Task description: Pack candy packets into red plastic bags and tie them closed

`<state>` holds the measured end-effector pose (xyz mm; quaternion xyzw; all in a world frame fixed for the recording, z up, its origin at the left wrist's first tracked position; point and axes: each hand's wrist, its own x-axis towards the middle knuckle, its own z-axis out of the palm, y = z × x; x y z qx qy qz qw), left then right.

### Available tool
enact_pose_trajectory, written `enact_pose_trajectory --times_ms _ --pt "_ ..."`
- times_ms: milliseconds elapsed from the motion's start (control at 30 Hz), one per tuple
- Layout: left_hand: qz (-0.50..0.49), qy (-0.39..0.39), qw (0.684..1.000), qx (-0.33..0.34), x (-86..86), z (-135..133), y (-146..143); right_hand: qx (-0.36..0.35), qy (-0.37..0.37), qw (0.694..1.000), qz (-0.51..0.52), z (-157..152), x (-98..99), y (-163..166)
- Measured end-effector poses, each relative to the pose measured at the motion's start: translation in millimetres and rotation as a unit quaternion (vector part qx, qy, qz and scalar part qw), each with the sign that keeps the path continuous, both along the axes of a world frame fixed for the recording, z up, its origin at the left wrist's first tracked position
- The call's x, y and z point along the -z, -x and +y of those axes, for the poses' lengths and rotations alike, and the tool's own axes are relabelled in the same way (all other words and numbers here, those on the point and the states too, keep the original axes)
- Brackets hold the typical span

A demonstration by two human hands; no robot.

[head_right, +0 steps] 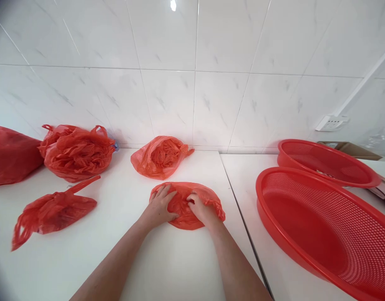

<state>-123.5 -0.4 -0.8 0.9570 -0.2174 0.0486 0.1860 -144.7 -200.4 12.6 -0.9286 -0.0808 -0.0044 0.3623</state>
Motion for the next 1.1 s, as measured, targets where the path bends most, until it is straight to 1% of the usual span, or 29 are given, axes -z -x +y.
enact_pose_trajectory --times_ms 67,133,233,300,367,467,533,600,667,700,767,833,900,1000,1100 --pt "0.001 0.0 1.0 -0.003 0.5 3 -2 0.059 0.025 0.997 0.044 -5 -2.3 1" --pt "-0.016 0.006 1.0 0.002 -0.1 5 -3 0.086 0.041 0.993 0.07 -7 -5.6 3" --pt "-0.083 0.04 0.996 0.014 -4.2 5 -3 0.109 0.014 0.991 0.079 -3 -8.3 4" --pt "-0.131 0.077 0.988 0.028 -8.1 3 -2 0.132 -0.016 0.99 0.045 0 -6.9 5" --pt "-0.155 0.104 0.981 0.049 -11.7 -2 0 0.136 -0.049 0.989 0.014 1 -2.9 6" --pt "-0.123 0.092 0.985 0.081 -13.7 -9 4 0.12 -0.08 0.989 0.023 -1 4.7 5" --pt "-0.064 0.063 0.992 0.088 -12.4 -13 6 0.117 -0.103 0.987 0.041 -5 8.1 2" --pt "0.012 0.046 0.996 0.076 -10.1 -13 8 0.112 -0.159 0.979 0.062 -9 9.5 -3" --pt "0.075 0.047 0.995 0.053 -7.9 -12 8 0.105 -0.257 0.956 0.099 -16 9.4 -10" --pt "0.093 0.05 0.993 0.044 -7.1 -10 8 0.101 -0.317 0.935 0.121 -21 9.3 -14" --pt "0.105 0.057 0.992 0.035 -6.6 -7 7 0.092 -0.435 0.88 0.167 -31 9.2 -20" --pt "0.103 0.065 0.992 0.039 -6.9 -5 6 0.072 -0.515 0.829 0.203 -41 9.5 -24" --pt "0.104 0.076 0.991 0.046 -7.6 -4 5 0.048 -0.55 0.803 0.225 -50 9.9 -25" --pt "0.102 0.099 0.989 0.047 -9.2 -3 5 0.024 -0.582 0.777 0.24 -55 9.2 -25" --pt "0.094 0.124 0.987 0.033 -11.4 -2 5 0.001 -0.615 0.754 0.233 -54 6.8 -25"
